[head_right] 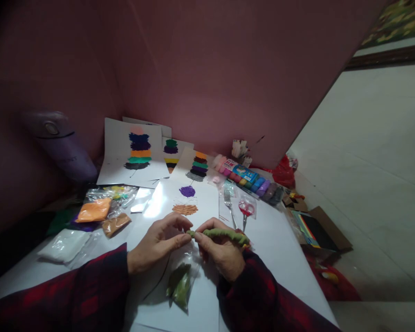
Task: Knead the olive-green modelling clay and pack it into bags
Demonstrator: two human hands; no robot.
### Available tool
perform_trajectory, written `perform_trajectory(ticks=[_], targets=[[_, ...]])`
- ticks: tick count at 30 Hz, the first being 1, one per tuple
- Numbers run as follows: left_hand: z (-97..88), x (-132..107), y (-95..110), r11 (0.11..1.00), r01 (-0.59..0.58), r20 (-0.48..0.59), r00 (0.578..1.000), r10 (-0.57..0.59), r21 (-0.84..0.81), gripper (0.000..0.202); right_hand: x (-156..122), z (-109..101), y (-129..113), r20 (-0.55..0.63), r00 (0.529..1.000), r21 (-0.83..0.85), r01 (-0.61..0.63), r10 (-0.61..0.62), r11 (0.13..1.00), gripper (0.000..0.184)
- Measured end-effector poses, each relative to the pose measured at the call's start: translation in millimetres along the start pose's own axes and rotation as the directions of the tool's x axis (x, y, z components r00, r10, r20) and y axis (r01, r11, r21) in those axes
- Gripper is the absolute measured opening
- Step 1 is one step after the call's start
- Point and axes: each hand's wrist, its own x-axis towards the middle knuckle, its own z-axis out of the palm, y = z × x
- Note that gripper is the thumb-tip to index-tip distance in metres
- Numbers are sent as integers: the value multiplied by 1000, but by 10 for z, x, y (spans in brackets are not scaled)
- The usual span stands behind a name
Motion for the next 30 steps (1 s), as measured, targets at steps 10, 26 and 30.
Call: perform_trajectory(ticks=[10, 26, 30], targets=[[12, -11, -13, 999, 40, 18, 999, -40, -6, 20, -5, 5, 23, -4, 999, -62, 40, -40, 997, 35], [11, -19, -34, 999, -14, 48, 999, 12, 37, 12, 10, -19, 17, 31, 999, -103, 25, -22, 994, 34], [15, -18, -45, 999, -27, 49, 998, 24, 44, 8, -1, -18, -33, 56, 998, -122, 21, -14, 992, 33]])
